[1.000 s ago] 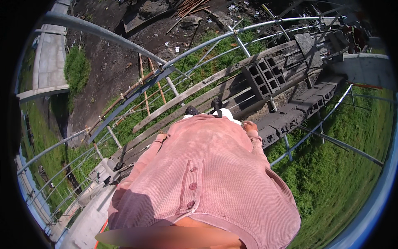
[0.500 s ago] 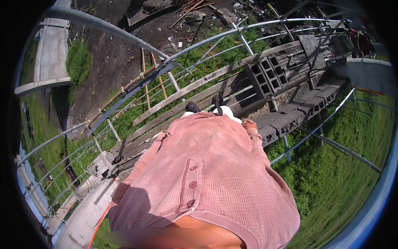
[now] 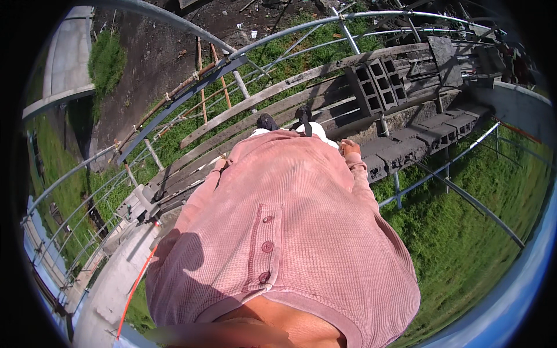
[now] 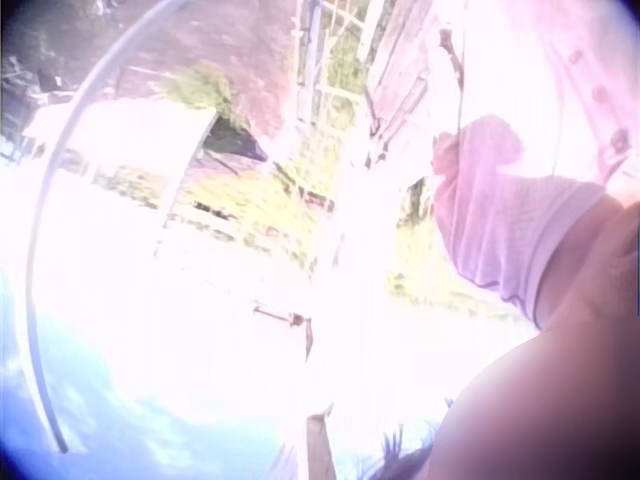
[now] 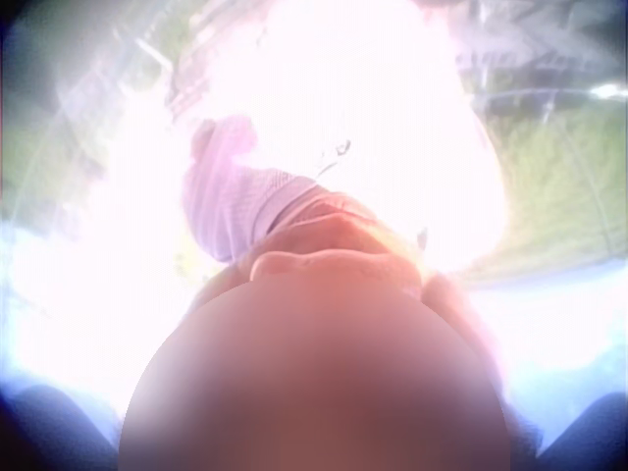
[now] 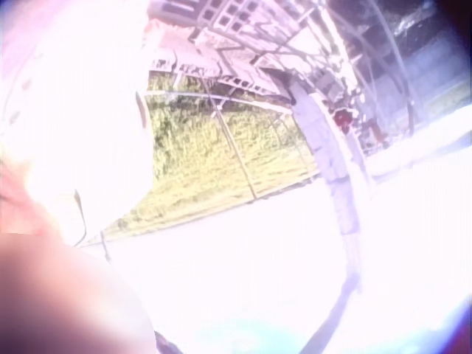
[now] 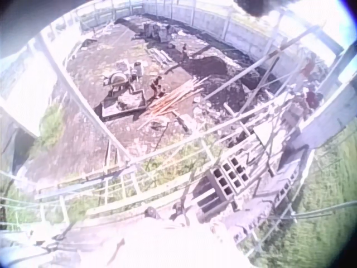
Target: The person works on a scaffold platform, using a hammer and pliers to drive nails into a concrete block and secure metal rods. They move along the scaffold, adjust components, and continue fastening parts of the structure.
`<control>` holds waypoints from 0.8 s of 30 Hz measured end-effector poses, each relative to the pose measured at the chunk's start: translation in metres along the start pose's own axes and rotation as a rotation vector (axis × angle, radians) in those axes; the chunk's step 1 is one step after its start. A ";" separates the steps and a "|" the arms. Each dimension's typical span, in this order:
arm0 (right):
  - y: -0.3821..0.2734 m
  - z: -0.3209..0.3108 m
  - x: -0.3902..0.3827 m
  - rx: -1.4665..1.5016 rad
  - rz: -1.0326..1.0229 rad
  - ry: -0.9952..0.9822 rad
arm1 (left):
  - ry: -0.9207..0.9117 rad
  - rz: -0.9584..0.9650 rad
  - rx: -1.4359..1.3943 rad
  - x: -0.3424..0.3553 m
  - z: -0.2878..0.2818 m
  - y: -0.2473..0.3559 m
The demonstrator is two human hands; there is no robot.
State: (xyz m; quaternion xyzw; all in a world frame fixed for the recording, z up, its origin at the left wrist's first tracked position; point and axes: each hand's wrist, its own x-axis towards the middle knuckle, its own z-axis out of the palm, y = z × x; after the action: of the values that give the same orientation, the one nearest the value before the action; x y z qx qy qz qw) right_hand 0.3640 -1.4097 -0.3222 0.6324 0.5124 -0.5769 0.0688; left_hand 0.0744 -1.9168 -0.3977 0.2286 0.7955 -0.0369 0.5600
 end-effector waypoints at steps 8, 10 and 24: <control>-0.019 0.000 0.003 -0.630 -0.229 0.150 | 0.009 -0.014 0.010 -0.015 0.001 0.008; -0.060 0.013 -0.010 -0.630 -0.499 0.203 | 0.016 -0.018 0.013 -0.016 0.000 0.009; -0.452 0.083 -0.254 -0.355 -2.185 0.025 | 0.130 -0.018 0.008 -0.054 -0.013 0.034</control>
State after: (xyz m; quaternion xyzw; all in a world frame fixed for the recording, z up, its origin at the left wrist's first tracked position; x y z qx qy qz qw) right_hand 0.0293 -1.4003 0.0818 -0.1732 0.8709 -0.2391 -0.3929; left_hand 0.0914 -1.8994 -0.3374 0.2255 0.8322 -0.0301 0.5057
